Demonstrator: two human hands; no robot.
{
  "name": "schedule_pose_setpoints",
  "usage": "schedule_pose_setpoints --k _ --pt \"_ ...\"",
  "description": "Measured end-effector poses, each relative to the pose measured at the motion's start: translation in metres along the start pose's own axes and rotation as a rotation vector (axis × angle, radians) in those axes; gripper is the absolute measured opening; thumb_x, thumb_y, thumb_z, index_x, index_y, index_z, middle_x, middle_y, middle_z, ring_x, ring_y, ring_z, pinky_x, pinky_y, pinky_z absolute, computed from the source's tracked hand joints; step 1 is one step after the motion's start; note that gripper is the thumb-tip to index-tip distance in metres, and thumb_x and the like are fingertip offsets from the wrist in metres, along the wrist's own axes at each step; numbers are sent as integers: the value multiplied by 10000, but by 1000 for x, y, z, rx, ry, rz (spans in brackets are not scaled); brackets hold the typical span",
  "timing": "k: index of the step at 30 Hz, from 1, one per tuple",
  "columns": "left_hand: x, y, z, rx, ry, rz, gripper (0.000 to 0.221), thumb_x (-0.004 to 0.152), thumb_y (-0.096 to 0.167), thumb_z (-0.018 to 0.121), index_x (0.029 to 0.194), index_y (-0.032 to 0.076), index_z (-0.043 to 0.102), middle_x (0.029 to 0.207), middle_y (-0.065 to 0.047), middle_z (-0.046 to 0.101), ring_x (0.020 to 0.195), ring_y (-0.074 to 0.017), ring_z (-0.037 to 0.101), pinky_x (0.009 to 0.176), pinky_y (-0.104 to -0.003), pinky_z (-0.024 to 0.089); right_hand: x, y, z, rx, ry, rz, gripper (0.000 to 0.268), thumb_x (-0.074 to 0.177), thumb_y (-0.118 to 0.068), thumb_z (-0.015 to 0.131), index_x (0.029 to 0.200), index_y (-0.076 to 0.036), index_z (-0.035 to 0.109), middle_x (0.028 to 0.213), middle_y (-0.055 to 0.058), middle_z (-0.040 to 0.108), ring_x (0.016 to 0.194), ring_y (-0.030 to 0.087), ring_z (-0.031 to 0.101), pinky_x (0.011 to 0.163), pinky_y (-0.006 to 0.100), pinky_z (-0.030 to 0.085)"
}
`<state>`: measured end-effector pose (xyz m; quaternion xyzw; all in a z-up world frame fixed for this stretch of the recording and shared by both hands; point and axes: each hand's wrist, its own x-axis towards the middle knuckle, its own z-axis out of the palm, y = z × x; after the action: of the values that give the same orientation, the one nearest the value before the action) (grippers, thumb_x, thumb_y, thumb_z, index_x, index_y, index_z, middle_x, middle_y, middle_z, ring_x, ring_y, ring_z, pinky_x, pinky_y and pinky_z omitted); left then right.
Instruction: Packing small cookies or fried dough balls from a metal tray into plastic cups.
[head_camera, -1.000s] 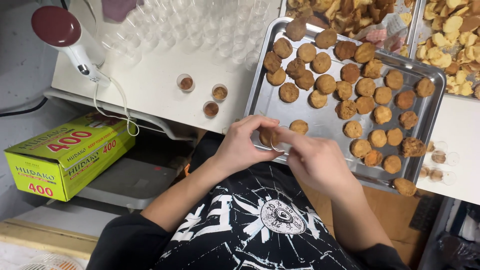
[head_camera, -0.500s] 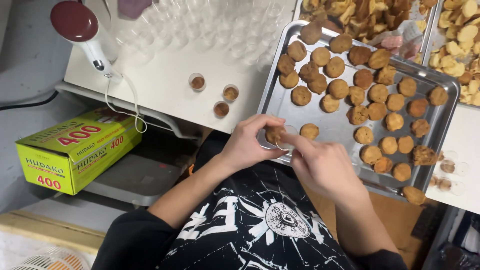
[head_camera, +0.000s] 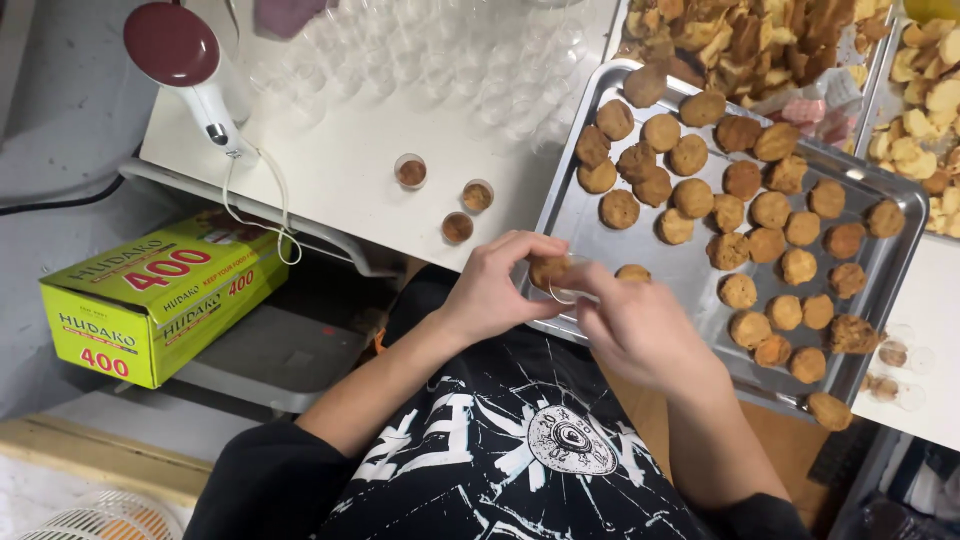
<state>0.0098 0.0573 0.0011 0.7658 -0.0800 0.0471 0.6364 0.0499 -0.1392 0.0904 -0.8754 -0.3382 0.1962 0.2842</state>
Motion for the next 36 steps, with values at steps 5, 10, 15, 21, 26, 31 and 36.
schedule_pose_setpoints --k 5,10,15,21,26,31,36 --pt "4 -4 -10 9 15 15 488 720 160 909 1134 67 668 1232 -75 730 1113 -227 724 954 -331 587 13 -7 -1 89 -61 57 326 878 -82 533 1202 -77 571 1013 135 763 843 359 732 724 478 564" --pt "6 -8 -22 33 26 26 487 705 164 913 1110 59 664 1233 -93 738 1105 -242 714 941 -335 580 28 -2 11 48 -144 118 326 902 -107 546 1225 -96 584 970 134 766 843 352 740 745 469 571" --pt "6 -18 -39 19 -4 -68 541 710 197 921 1167 62 667 1204 -98 740 1076 -222 726 935 -337 579 40 -3 22 122 -114 20 397 858 -59 598 1255 -61 588 1013 153 755 865 311 741 743 422 575" --pt "-1 -66 -98 311 316 -96 516 739 123 877 1212 65 678 1230 -130 645 1108 -273 664 921 -366 550 19 14 18 459 180 277 457 846 63 507 1280 -47 604 1163 54 751 739 85 711 635 244 568" --pt "-47 -165 -119 332 368 -413 533 757 137 869 1241 63 659 1185 -93 660 998 -217 676 866 -346 566 -17 40 38 515 334 472 307 926 25 527 1217 -19 614 1181 71 747 743 93 697 555 243 505" --pt "-35 -217 -110 332 250 -454 568 772 103 845 1299 59 639 1197 -96 665 1011 -209 669 882 -346 564 -22 50 55 570 431 477 231 973 4 546 1195 -5 613 1211 60 729 740 86 684 614 218 514" --pt "-41 -266 -135 265 410 -330 569 811 -26 739 1357 22 588 1299 -93 652 956 -188 623 813 -314 558 -23 45 55 541 488 586 235 973 -5 575 1188 -15 670 1056 62 742 735 84 681 545 218 471"
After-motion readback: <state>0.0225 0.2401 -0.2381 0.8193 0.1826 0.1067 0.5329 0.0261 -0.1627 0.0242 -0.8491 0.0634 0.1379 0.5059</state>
